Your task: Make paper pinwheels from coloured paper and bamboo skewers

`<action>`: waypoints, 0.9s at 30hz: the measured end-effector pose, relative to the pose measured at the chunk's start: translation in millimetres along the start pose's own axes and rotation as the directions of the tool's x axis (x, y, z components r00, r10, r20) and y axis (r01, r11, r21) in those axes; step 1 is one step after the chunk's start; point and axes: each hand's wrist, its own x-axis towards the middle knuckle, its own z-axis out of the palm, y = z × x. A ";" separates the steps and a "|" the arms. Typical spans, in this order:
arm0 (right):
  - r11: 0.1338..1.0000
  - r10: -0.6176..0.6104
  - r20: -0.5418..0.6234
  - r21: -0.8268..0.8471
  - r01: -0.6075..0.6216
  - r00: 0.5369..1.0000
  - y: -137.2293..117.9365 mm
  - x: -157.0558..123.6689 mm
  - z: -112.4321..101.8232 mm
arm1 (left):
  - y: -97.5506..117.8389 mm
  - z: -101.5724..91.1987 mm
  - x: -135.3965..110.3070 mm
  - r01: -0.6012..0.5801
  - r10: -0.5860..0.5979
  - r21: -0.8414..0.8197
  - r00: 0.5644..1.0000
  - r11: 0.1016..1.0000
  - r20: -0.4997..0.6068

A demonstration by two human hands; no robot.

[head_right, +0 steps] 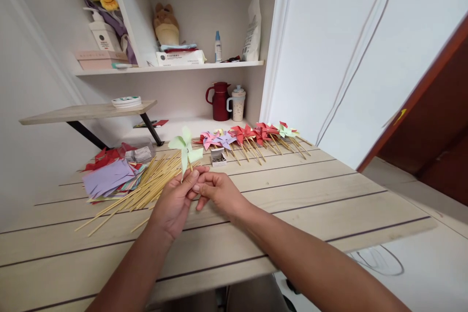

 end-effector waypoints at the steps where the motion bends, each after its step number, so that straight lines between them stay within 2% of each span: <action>1: 1.000 0.008 -0.007 0.013 -0.008 1.000 -0.1 0.1 0.1 | 0.5 0.4 0.0 0.002 -0.002 -0.013 1.000 1.000 0.005; 12: 0.997 0.033 -0.058 0.066 -0.029 0.998 0.8 2.6 -2.0 | 1.5 4.1 -0.3 0.015 -0.011 -0.130 0.999 0.991 0.035; 17: 0.997 0.018 -0.072 0.070 -0.013 0.997 2.8 4.8 -2.1 | 2.5 4.2 -0.9 0.015 -0.018 -0.131 1.000 0.991 -0.022; 22: 0.994 -0.010 -0.169 0.103 0.028 0.985 -2.0 5.6 -5.8 | 1.8 0.2 1.7 0.025 -0.038 -0.127 0.994 0.992 -0.102; 27: 0.993 -0.011 -0.195 0.111 0.033 0.981 -4.1 5.8 -8.4 | 2.4 -0.5 3.2 0.018 -0.029 -0.118 0.995 0.993 -0.092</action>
